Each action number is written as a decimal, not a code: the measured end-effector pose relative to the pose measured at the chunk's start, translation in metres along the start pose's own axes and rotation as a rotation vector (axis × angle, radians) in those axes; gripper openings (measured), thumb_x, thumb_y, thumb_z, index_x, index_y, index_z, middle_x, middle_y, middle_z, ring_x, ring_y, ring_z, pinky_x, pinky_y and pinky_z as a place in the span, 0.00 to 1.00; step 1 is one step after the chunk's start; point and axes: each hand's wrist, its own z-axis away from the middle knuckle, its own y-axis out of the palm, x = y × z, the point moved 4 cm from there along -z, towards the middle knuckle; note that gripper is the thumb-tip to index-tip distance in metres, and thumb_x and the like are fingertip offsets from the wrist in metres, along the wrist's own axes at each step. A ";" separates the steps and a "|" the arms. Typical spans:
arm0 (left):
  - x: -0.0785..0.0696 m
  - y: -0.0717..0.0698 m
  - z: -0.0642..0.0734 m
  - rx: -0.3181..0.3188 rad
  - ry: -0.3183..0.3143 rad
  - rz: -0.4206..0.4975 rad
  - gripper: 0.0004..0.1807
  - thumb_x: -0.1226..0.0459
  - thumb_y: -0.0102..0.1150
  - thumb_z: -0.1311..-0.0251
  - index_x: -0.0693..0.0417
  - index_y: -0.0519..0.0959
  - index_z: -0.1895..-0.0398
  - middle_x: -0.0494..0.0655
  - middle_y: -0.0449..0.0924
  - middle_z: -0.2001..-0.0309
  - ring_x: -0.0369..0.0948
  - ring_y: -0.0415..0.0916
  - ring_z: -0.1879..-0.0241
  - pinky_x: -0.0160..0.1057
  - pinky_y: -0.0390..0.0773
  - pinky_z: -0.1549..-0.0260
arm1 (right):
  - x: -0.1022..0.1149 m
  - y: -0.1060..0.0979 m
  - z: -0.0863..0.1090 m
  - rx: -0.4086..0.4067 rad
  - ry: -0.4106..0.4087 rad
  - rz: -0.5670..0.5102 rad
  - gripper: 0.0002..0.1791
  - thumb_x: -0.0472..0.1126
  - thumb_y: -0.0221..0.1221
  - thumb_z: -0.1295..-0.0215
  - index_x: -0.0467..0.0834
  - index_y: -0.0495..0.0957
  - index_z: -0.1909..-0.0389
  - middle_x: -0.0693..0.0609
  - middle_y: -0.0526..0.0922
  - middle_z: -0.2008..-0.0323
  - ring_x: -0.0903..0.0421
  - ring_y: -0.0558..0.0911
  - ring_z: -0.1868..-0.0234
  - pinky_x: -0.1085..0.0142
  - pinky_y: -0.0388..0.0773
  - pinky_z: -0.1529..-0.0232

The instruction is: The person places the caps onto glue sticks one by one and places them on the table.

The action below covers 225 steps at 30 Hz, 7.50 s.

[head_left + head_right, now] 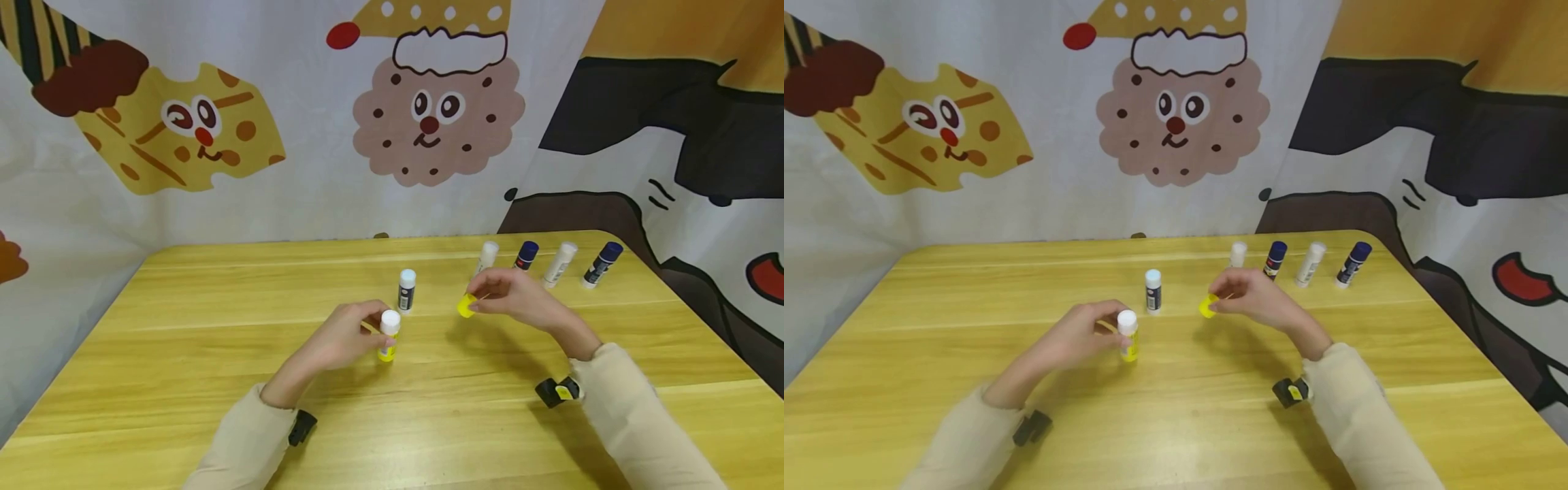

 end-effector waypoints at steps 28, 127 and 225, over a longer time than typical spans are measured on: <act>-0.003 0.000 0.000 -0.017 0.040 -0.019 0.11 0.67 0.64 0.48 0.58 0.77 0.62 0.43 0.77 0.68 0.37 0.73 0.67 0.33 0.76 0.65 | 0.012 0.024 -0.011 0.036 -0.007 -0.146 0.14 0.25 0.59 0.46 0.29 0.73 0.57 0.38 0.75 0.58 0.51 0.78 0.60 0.65 0.77 0.60; -0.017 0.008 0.001 -0.036 0.118 -0.104 0.10 0.61 0.67 0.51 0.55 0.79 0.67 0.38 0.74 0.72 0.36 0.68 0.73 0.32 0.71 0.74 | 0.039 0.070 -0.012 0.162 -0.255 -0.108 0.14 0.23 0.60 0.47 0.33 0.75 0.59 0.42 0.77 0.59 0.51 0.76 0.62 0.60 0.76 0.61; -0.022 0.004 0.006 0.001 0.152 -0.067 0.10 0.62 0.63 0.46 0.58 0.80 0.65 0.41 0.77 0.69 0.35 0.70 0.71 0.33 0.74 0.72 | 0.049 0.081 -0.009 0.143 -0.408 -0.148 0.13 0.23 0.61 0.48 0.31 0.75 0.60 0.42 0.75 0.61 0.54 0.74 0.58 0.62 0.76 0.56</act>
